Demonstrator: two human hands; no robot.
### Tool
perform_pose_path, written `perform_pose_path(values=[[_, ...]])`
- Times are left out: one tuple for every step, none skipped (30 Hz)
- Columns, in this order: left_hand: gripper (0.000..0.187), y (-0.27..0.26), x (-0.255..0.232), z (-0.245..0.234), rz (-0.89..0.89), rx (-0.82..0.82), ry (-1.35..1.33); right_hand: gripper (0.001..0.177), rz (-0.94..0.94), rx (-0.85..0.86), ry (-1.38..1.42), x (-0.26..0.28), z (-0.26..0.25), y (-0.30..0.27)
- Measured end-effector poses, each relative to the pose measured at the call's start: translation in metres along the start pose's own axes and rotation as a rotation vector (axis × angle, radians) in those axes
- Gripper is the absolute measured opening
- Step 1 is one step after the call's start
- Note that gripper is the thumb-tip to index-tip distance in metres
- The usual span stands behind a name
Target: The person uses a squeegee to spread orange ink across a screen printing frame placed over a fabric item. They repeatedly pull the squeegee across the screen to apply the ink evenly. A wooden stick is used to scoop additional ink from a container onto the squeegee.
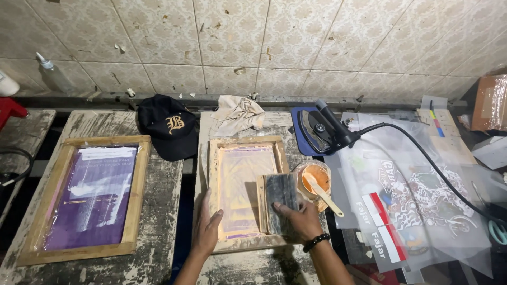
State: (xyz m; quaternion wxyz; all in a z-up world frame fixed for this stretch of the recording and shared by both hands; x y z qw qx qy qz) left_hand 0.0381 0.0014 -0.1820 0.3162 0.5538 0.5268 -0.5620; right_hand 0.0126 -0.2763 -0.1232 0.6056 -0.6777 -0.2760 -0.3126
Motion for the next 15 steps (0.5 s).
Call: perform_pose_path(values=[[0.070,0.003,-0.008,0.001,-0.002,-0.004,-0.003,0.036,0.001,0.003,-0.005,0.016,-0.005,-0.007],[0.069,0.005,-0.013,0.004,-0.023,0.032,-0.102,0.028,0.020,0.033,-0.050,0.031,-0.009,-0.015],[0.069,0.008,-0.019,0.007,-0.043,0.068,-0.201,0.023,0.038,0.063,-0.096,0.045,-0.013,-0.022],[0.069,0.004,-0.039,0.005,-0.048,0.070,-0.199,0.023,0.042,0.063,-0.092,0.056,-0.015,-0.026],[0.069,0.001,-0.056,0.004,-0.149,0.091,-0.182,0.029,0.043,0.097,-0.090,0.066,-0.017,-0.030],[0.068,0.000,-0.074,0.005,-0.246,0.119,-0.162,0.036,0.040,0.124,-0.082,0.078,-0.021,-0.034],[0.068,0.000,-0.075,0.004,-0.246,0.128,-0.156,0.036,0.041,0.117,-0.074,0.082,-0.019,-0.045],[0.069,0.002,-0.082,0.003,-0.125,0.149,-0.207,0.032,-0.106,0.064,-0.046,0.095,-0.019,-0.056],[0.071,0.003,-0.089,0.001,-0.003,0.173,-0.258,0.029,-0.252,0.010,-0.017,0.108,-0.018,-0.068],[0.071,0.005,-0.091,0.000,-0.001,0.175,-0.256,0.029,-0.254,0.009,-0.014,0.102,-0.020,-0.063],[0.071,0.007,-0.094,-0.003,0.024,0.150,-0.227,0.029,-0.272,0.013,0.034,0.097,-0.021,-0.058],[0.071,0.007,-0.096,-0.006,0.047,0.119,-0.201,0.029,-0.288,0.024,0.077,0.091,-0.022,-0.053],[0.071,0.007,-0.092,-0.006,0.047,0.115,-0.201,0.029,-0.288,0.027,0.075,0.078,-0.025,-0.046],[0.071,0.008,-0.090,-0.007,0.091,0.102,-0.170,0.031,-0.273,0.040,0.075,0.065,-0.027,-0.038],[0.070,0.008,-0.089,-0.008,0.134,0.089,-0.138,0.034,-0.259,0.053,0.075,0.053,-0.029,-0.030]])
Point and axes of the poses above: each hand's wrist, its own y-axis towards the middle knuckle, its own z-axis out of the palm, x = y × z, the point moved 5 cm from there along y, towards the middle knuckle, and after that the axes turned 14 degrees about x, right-handed, at the moved point
